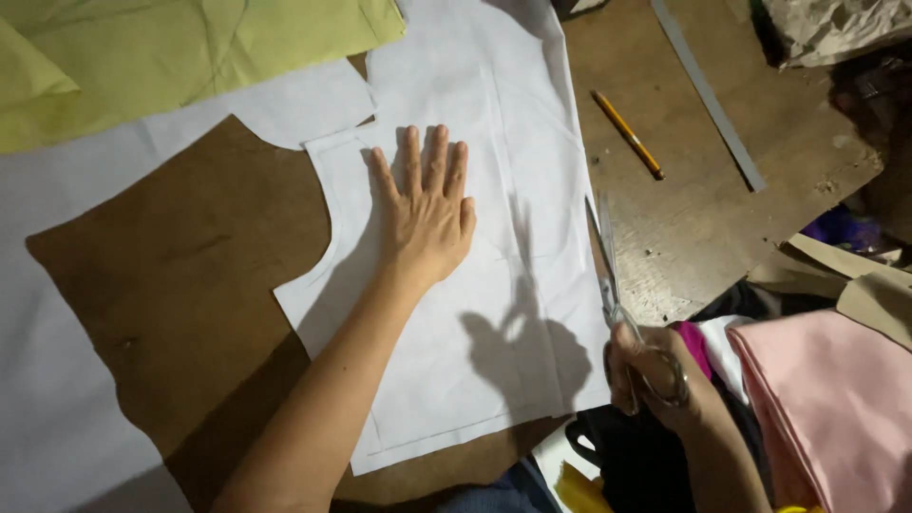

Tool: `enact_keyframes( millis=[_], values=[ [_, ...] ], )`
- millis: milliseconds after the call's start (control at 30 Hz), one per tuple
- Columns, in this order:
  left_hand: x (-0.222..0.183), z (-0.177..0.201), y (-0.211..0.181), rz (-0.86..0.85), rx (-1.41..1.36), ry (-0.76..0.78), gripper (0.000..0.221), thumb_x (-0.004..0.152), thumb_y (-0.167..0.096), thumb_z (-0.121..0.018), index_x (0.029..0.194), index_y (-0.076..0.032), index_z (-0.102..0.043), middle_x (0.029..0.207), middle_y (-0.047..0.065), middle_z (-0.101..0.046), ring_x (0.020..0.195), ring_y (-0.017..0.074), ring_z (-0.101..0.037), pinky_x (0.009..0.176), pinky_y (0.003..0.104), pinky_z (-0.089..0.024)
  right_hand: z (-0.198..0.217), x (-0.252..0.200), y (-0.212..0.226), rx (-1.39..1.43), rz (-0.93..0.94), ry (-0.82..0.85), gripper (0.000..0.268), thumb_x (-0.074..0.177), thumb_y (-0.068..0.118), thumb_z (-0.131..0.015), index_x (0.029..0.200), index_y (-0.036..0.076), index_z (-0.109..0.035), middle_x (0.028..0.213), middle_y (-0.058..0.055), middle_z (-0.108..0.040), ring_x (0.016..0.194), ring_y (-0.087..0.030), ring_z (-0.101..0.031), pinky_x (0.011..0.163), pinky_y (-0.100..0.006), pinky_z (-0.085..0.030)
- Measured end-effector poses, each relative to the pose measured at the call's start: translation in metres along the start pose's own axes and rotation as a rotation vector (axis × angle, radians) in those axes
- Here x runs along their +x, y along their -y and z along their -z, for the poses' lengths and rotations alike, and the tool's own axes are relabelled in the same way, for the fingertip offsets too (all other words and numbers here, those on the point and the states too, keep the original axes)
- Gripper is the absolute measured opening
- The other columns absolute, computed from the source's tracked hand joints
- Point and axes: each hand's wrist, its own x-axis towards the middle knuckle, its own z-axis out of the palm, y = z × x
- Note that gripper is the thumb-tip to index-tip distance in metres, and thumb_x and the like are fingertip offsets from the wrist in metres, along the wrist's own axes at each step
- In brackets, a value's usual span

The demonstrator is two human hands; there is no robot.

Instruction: Cutting out paper garment patterns using scissors on a workbench

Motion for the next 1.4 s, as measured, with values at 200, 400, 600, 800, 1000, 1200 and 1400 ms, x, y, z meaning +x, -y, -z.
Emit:
enact_keyframes(
  millis=[200,400,600,800,1000,1200,1400],
  values=[
    [-0.006,0.003,0.001,-0.017,0.05,-0.041,0.067,0.104,-0.045,-0.034,0.163,-0.015,-0.031,0.171,0.012,-0.023,0.155,0.0447,-0.016,0.116,0.076,-0.014,0.021,0.028,-0.075,0.37,-0.243,0.179,0.076,0.095,0.065,-0.048,0.049,0.004,-0.042,0.035,-0.018,-0.04,0.024,-0.024,-0.031,0.026,-0.033,-0.018],
    [-0.008,0.002,0.002,-0.013,-0.013,-0.01,0.067,0.105,-0.044,-0.031,0.164,-0.014,-0.025,0.172,0.013,-0.017,0.156,0.045,-0.008,0.118,0.077,-0.006,0.027,0.025,-0.093,0.512,-0.251,0.166,0.073,0.097,0.063,-0.051,0.054,0.005,-0.04,0.045,-0.011,-0.035,0.028,-0.023,-0.036,0.026,-0.03,-0.023],
    [0.023,0.013,0.001,0.005,-0.155,0.064,0.055,0.103,-0.04,-0.039,0.141,-0.002,-0.052,0.157,0.025,-0.04,0.154,0.0471,-0.018,0.12,0.074,0.002,-0.001,0.021,-0.024,0.226,-0.005,0.176,0.071,0.092,0.055,-0.056,0.044,0.004,-0.043,0.034,-0.016,-0.043,0.022,-0.021,-0.035,0.027,-0.032,-0.02],
    [0.033,0.018,-0.007,-0.072,-0.224,-0.089,0.043,0.099,-0.03,-0.061,0.131,-0.002,-0.059,0.147,0.02,-0.049,0.147,0.0411,-0.035,0.121,0.064,-0.02,-0.009,0.025,0.002,0.124,0.077,0.141,0.063,0.093,0.047,-0.058,0.048,0.003,-0.051,0.037,-0.014,-0.048,0.029,-0.02,-0.044,0.032,-0.031,-0.029],
    [-0.06,0.049,-0.009,-0.159,-0.335,-0.088,0.049,0.099,-0.016,-0.072,0.139,0.005,-0.054,0.15,0.023,-0.049,0.145,0.0396,-0.042,0.123,0.062,-0.026,0.004,-0.037,-0.048,-0.008,-0.019,0.018,0.062,0.078,0.058,-0.072,0.055,0.001,-0.063,0.042,-0.012,-0.061,0.033,-0.015,-0.052,0.032,-0.026,-0.034],
    [-0.134,0.068,-0.018,-0.203,-0.218,0.295,0.089,0.105,-0.066,-0.031,0.168,-0.004,-0.018,0.172,0.017,0.001,0.158,0.0444,0.003,0.12,0.076,0.002,-0.014,-0.119,-0.094,-0.012,-0.255,-0.013,0.046,0.073,0.045,-0.082,0.07,0.0,-0.073,0.057,-0.012,-0.073,0.048,-0.017,-0.066,0.044,-0.031,-0.052],
    [-0.142,0.062,-0.017,-0.21,-0.202,0.468,0.087,0.101,-0.072,-0.019,0.169,-0.021,-0.003,0.172,0.011,0.011,0.157,0.0446,0.008,0.119,0.078,0.004,-0.035,-0.178,-0.096,0.097,-0.318,0.116,0.054,0.082,0.058,-0.074,0.076,0.005,-0.067,0.071,0.0,-0.057,0.065,-0.012,-0.049,0.055,-0.032,-0.034]
  ],
)
